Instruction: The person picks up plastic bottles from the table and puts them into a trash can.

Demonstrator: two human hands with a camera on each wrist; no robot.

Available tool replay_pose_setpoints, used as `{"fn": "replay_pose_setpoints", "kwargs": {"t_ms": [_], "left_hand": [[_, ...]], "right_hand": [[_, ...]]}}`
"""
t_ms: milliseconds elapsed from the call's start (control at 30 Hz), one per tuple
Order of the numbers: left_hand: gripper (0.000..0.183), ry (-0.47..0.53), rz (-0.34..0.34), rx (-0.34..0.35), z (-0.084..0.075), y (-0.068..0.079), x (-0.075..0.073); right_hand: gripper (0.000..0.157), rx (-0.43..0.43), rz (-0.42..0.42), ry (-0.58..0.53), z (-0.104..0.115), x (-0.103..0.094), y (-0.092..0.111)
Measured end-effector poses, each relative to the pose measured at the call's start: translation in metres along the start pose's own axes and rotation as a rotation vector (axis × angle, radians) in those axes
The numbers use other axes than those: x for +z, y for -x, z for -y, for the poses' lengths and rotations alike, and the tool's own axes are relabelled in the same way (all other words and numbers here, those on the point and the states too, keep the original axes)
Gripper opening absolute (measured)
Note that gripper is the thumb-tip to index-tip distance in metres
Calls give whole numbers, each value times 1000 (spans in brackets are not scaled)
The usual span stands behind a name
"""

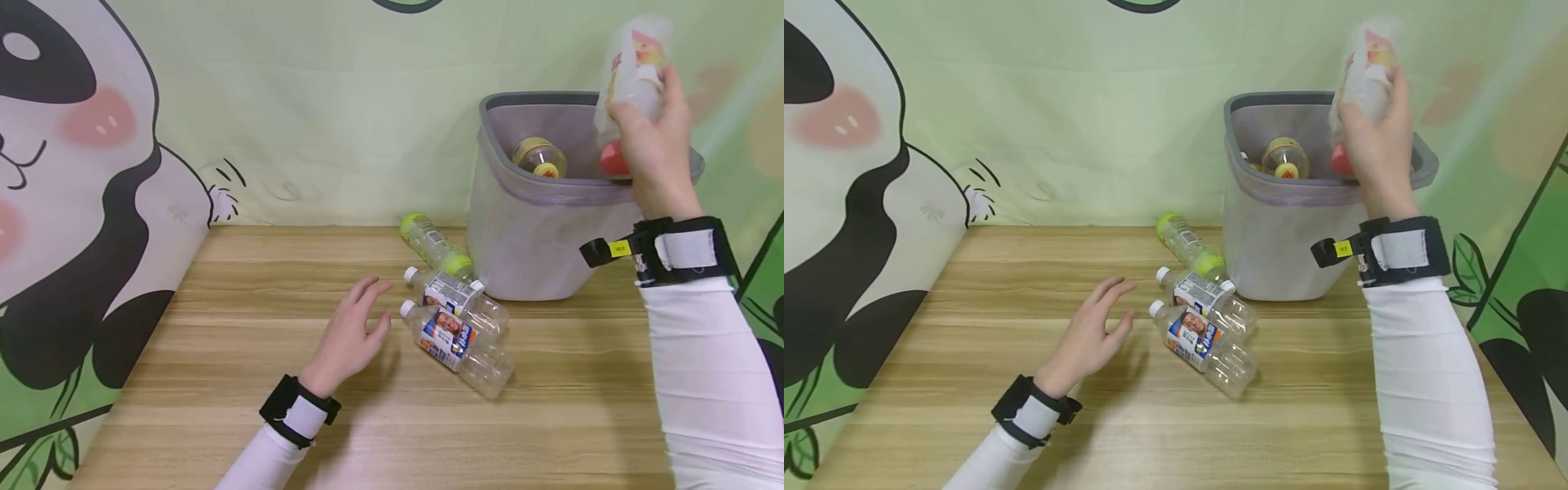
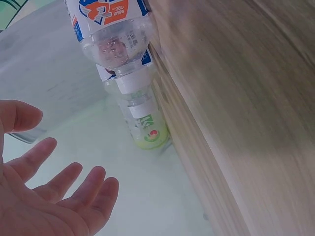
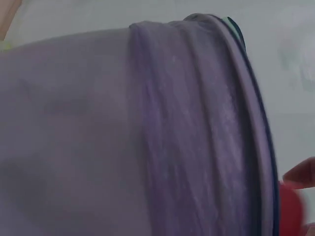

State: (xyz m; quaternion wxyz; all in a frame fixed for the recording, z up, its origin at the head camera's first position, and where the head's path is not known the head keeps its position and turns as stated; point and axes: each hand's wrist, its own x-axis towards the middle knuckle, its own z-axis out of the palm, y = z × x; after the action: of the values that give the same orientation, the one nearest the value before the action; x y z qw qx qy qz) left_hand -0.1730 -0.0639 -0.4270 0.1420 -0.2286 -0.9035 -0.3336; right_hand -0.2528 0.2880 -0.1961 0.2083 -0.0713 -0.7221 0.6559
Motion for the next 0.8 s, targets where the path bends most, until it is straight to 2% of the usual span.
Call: {"fn": "replay_pose_setpoints", "kwargs": {"t_ms": [167, 233, 500, 600, 800], "left_hand": [[46, 7, -4, 2, 0, 1, 0], [46, 6, -2, -1, 0, 1, 0], [44, -3, -4, 8, 0, 2, 1], [44, -3, -13, 18, 1, 2, 2], [42, -7, -21, 31, -1, 2, 2]], "right_hand": [[62, -79, -95, 328, -2, -1, 6], [57, -125, -119, 386, -3, 1, 8], [46, -196, -135, 319, -6, 7, 12], [41, -263, -139, 274, -7, 11, 21], [30, -457, -150, 199, -11, 24, 50]]}}
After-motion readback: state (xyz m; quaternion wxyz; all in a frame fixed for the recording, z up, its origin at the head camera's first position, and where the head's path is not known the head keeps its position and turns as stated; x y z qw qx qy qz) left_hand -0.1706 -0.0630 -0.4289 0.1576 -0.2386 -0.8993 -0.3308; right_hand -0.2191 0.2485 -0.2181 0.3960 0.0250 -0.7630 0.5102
